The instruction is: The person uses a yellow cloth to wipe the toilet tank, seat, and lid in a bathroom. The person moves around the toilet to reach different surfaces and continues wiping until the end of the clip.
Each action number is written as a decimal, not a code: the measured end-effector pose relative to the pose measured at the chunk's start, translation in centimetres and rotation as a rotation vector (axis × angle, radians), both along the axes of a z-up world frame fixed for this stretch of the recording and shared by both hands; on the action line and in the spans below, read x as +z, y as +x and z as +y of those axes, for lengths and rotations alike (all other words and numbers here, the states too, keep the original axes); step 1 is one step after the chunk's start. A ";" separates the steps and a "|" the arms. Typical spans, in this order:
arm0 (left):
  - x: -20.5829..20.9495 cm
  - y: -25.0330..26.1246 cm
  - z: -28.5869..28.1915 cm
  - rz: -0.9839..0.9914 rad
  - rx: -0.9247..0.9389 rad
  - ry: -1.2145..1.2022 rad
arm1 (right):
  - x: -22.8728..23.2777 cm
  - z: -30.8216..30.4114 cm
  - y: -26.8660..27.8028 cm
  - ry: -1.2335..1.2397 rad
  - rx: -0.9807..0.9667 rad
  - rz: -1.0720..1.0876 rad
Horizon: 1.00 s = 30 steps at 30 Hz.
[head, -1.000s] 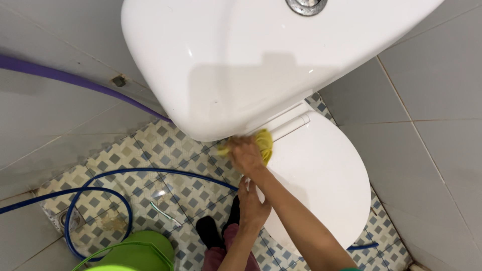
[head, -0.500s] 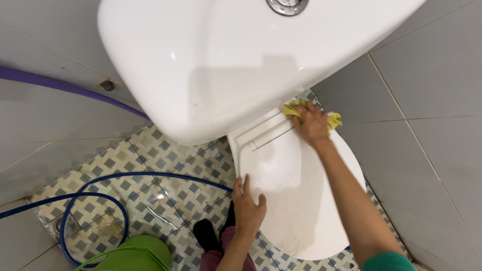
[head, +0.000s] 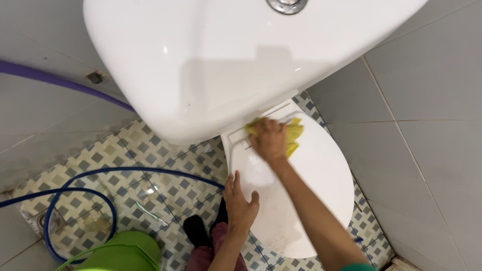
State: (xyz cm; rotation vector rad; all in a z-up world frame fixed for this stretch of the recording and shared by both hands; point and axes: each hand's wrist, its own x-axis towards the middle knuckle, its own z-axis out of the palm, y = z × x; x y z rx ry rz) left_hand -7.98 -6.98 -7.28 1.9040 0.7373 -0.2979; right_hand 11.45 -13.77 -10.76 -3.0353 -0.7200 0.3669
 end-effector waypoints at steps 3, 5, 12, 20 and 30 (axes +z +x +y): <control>-0.9 -0.5 0.3 -0.015 0.034 -0.045 | -0.6 4.3 -4.1 0.089 0.059 0.004; -1.8 -0.9 0.7 -0.019 0.123 -0.203 | -0.5 5.8 -6.0 0.166 0.064 -0.013; -4.5 -3.0 1.6 -0.071 0.313 -0.586 | 1.6 5.7 -4.9 0.445 0.194 0.284; -1.7 -2.5 1.1 -0.035 0.186 -0.248 | 6.0 -1.4 2.0 0.493 -0.035 0.215; 2.2 3.3 -1.4 0.011 -0.532 0.299 | 0.2 -6.1 2.7 0.282 -0.206 -0.186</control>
